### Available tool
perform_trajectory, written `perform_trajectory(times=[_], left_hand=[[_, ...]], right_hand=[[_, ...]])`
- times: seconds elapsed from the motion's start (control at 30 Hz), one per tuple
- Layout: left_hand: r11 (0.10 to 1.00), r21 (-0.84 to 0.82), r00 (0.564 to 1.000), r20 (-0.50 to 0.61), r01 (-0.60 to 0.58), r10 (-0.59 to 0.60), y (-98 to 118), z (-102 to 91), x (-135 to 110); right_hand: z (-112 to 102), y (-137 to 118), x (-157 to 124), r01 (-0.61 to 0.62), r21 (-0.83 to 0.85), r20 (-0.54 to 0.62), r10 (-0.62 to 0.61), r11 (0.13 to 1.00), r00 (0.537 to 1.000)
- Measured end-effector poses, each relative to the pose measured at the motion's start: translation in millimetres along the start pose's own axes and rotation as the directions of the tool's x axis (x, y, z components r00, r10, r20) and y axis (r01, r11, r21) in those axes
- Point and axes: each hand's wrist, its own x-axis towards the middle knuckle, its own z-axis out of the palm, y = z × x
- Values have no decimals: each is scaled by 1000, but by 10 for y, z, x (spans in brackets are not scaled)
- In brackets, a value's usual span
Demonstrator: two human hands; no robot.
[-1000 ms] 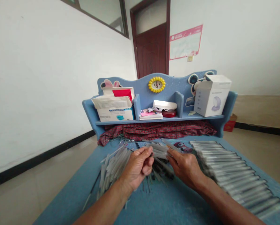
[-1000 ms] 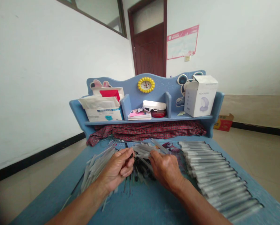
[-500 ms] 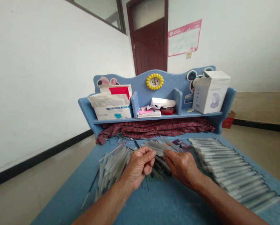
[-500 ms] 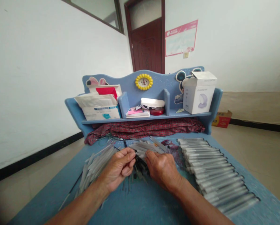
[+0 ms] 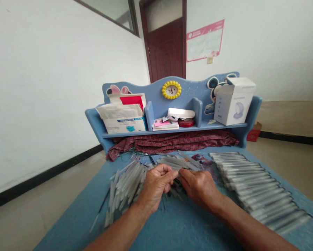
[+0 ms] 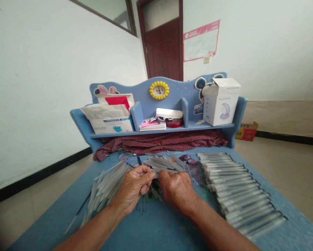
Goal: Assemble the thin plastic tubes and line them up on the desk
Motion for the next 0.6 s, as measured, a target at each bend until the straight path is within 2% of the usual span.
perform_trajectory(times=[0.13, 0.4, 0.6], left_hand=[[990, 136, 997, -56, -46, 54, -14, 8, 3], [962, 243, 982, -110, -123, 153, -10, 29, -26], [916, 342, 965, -81, -209, 250, -45, 1, -11]], right_hand=[[-1, -3, 2, -1, 4, 7, 1, 1000, 1000], [3, 2, -1, 7, 7, -1, -7, 1000, 1000], [6, -2, 0, -16, -11, -17, 16, 1000, 1000]])
